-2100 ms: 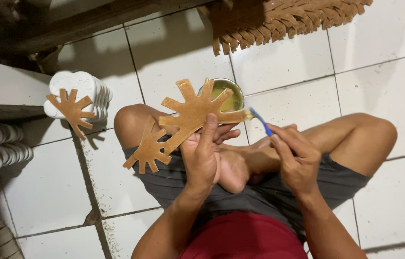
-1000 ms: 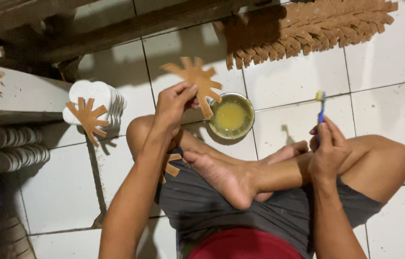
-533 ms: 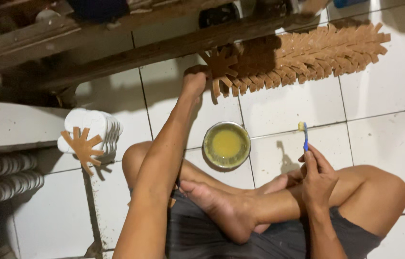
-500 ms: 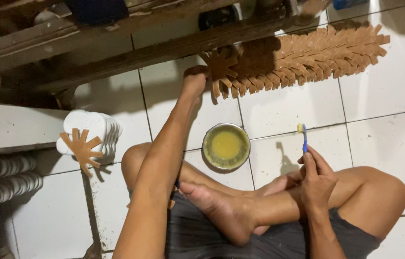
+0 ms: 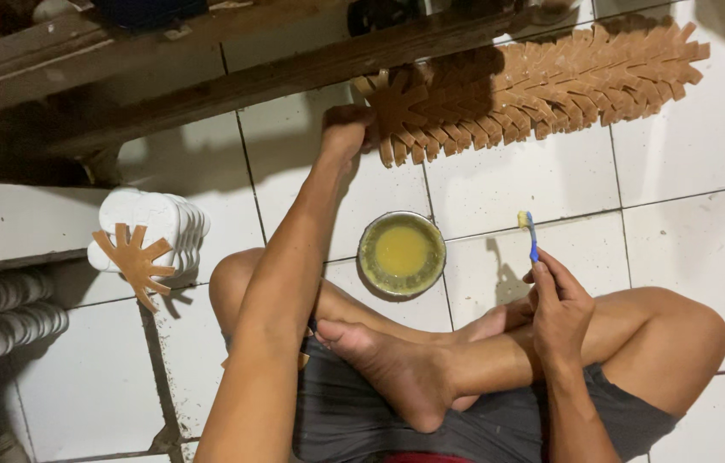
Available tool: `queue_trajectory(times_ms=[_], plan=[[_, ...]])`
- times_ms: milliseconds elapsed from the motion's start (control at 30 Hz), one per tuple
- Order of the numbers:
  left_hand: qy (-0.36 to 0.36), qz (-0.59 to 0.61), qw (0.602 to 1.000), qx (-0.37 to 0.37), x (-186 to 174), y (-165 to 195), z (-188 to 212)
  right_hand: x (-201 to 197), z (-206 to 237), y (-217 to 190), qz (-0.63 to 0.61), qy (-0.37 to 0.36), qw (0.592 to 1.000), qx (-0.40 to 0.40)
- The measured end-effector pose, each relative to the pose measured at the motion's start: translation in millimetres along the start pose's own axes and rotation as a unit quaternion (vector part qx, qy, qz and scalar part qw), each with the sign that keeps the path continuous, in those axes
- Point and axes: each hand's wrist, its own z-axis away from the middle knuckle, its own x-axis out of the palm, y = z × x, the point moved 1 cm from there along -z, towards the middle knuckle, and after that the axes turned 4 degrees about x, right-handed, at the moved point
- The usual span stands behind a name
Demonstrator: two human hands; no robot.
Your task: The person sits on a tiled floor and brushes a yellow liquid from a bowl onto flat wooden cutout shapes using a toothbrush, coating each piece and placing it onto a growing pile of finished pieces on the floor. They briefly reach up to a phone on a shelf before resuming coating.
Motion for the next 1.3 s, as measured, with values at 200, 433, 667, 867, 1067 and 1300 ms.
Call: queue_trajectory(times_ms=[200,433,667,867,1067,1300], plan=[[0.028,-0.076,0.997,0.0,4,2,2,1,-1,1,0.012,-0.008,1.0,0.005],[0.01,-0.229,0.973,0.041,-22,48,57,4,1,2,0.022,-0.035,0.999,-0.007],[0.025,-0.348,0.922,0.167,-122,95,234,41,14,-13,0.262,-0.185,0.914,-0.248],[0.24,-0.371,0.888,0.128,-184,111,307,103,10,-19,0.48,-0.205,0.764,-0.38],[0.244,-0.334,0.895,0.167,-172,84,338,69,-3,-7,0.568,-0.158,0.726,-0.353],[0.168,-0.594,0.727,0.3,-106,74,374,-52,-17,-38,0.596,-0.072,0.756,-0.262]])
